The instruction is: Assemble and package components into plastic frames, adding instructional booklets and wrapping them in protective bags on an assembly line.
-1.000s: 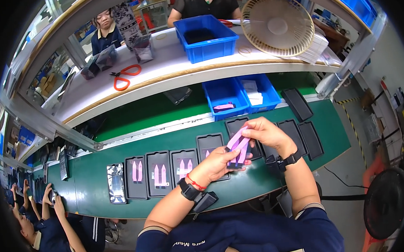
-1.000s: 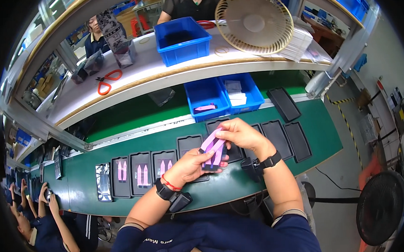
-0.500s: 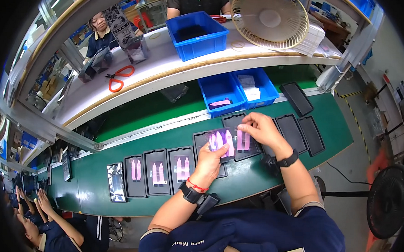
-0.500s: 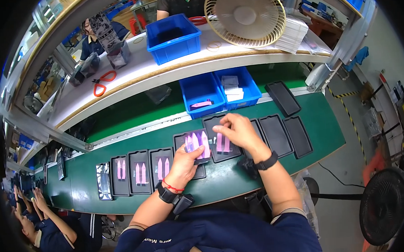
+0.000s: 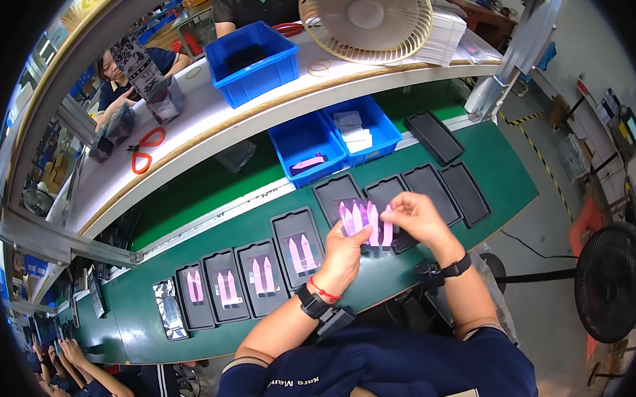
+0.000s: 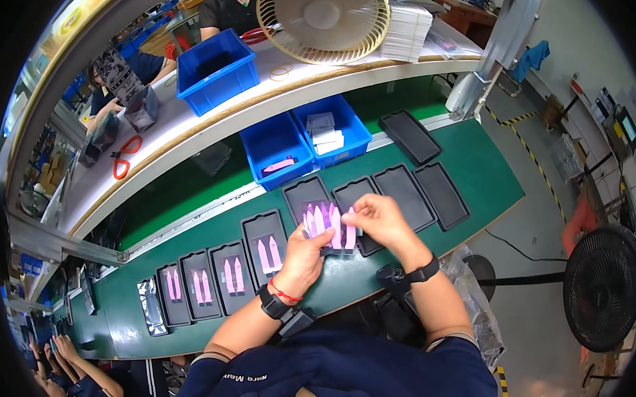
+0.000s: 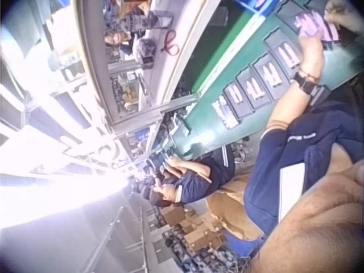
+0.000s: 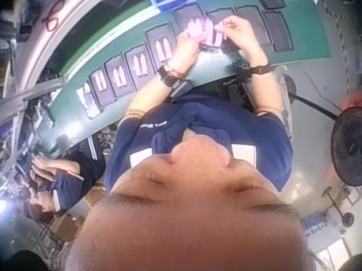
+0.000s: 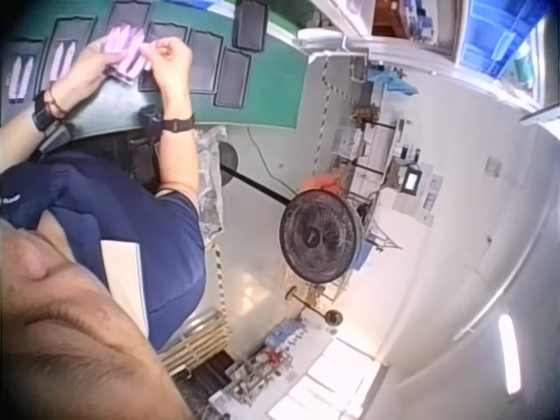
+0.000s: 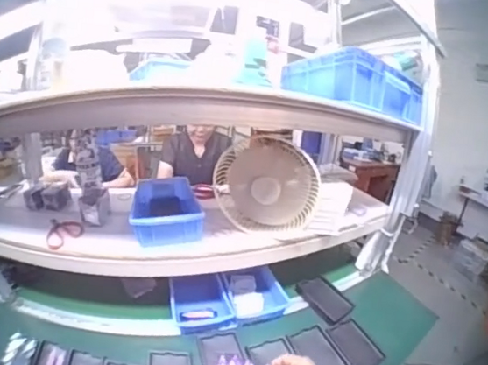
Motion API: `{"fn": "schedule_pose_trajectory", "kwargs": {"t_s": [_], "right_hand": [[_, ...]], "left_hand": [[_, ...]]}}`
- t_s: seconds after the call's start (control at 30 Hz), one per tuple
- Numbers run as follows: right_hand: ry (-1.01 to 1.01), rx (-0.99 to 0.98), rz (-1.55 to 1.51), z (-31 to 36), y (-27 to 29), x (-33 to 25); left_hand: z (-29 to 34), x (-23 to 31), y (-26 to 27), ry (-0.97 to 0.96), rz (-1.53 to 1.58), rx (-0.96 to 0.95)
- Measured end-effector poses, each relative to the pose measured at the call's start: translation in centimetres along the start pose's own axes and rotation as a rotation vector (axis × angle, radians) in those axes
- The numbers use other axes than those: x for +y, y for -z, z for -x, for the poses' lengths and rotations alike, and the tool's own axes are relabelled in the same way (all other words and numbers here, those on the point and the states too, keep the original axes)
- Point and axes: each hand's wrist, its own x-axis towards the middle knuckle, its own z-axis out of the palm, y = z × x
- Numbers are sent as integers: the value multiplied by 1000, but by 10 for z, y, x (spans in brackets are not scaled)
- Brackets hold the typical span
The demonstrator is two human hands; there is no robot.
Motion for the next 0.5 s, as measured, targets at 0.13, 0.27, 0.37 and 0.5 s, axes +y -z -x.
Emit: {"fn": "schedule_pose_trajectory", "kwargs": {"t_s": [0.13, 0.27, 0.37, 0.5], "right_hand": [[65, 116, 51, -4, 7, 5], [126, 245, 622, -7, 43, 6], [498, 558, 1015, 4, 10, -11], [202, 230, 297, 16, -15, -2]], "left_hand": [[-2, -6, -2, 27, 37, 27], [-1, -4, -4, 3, 27, 66], [-5, -4, -6, -45, 4, 90], [-3, -11, -15, -38, -18, 7]]}}
